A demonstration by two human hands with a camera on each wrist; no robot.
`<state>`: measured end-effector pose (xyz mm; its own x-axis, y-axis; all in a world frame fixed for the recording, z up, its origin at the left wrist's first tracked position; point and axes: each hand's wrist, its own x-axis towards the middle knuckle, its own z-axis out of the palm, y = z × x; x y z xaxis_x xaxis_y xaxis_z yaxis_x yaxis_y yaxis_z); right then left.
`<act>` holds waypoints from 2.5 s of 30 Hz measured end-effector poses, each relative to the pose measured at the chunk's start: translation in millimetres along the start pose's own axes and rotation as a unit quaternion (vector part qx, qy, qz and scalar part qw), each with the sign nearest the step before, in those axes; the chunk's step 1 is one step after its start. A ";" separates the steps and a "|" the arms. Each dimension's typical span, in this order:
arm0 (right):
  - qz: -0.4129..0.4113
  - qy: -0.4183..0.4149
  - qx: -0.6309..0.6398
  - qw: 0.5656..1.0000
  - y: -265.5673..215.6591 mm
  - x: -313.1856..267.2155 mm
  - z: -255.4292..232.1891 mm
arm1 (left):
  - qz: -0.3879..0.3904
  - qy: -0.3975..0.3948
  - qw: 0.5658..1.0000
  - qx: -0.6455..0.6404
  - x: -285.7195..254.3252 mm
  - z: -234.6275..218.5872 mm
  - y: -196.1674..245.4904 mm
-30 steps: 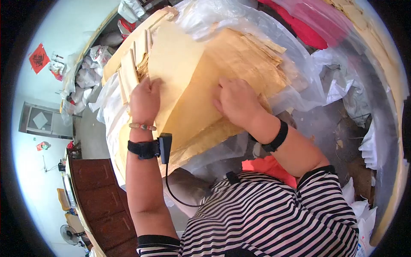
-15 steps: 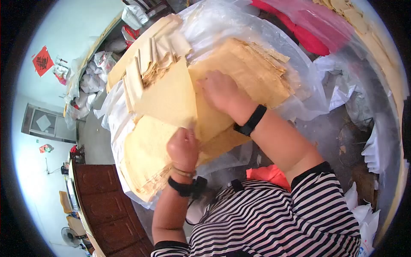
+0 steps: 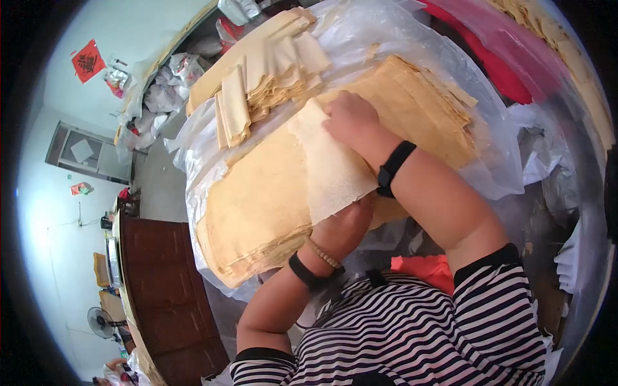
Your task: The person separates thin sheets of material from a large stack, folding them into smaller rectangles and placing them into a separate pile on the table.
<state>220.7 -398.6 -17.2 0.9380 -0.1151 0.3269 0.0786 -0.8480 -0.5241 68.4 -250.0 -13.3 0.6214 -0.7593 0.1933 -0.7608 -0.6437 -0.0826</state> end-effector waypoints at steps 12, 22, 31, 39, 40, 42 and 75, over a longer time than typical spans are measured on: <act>-0.074 -0.038 0.320 0.944 18.2 2.4 13.4 | 0.008 0.014 0.999 -0.028 1.7 -14.9 -2.8; -0.064 -0.088 0.438 0.892 22.7 -4.3 12.3 | -0.106 -0.145 0.870 -0.459 -10.1 -101.2 -75.9; -0.101 -0.117 0.468 0.870 25.4 -8.2 5.2 | -0.035 0.049 0.995 -0.082 79.4 -57.3 -196.2; -0.031 -0.068 0.457 0.886 17.5 -11.7 -1.2 | 0.083 0.065 0.981 0.164 83.0 -80.6 -156.2; -0.051 -0.059 0.437 0.896 19.1 -12.6 0.3 | 0.096 0.078 0.980 0.154 74.3 -78.5 -150.6; -0.091 -0.040 0.399 0.912 22.2 -13.7 4.5 | 0.102 0.071 0.983 0.134 53.0 -73.0 -140.7; -0.242 -0.120 0.143 0.952 40.1 -10.5 -8.9 | -0.118 -0.205 0.924 -0.302 88.0 -37.4 -149.8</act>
<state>211.0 -436.0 -34.7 0.8162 0.4035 0.4136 0.5775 -0.5924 -0.5617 230.0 -216.8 52.7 0.7077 -0.6565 -0.2611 -0.4837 -0.7196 0.4982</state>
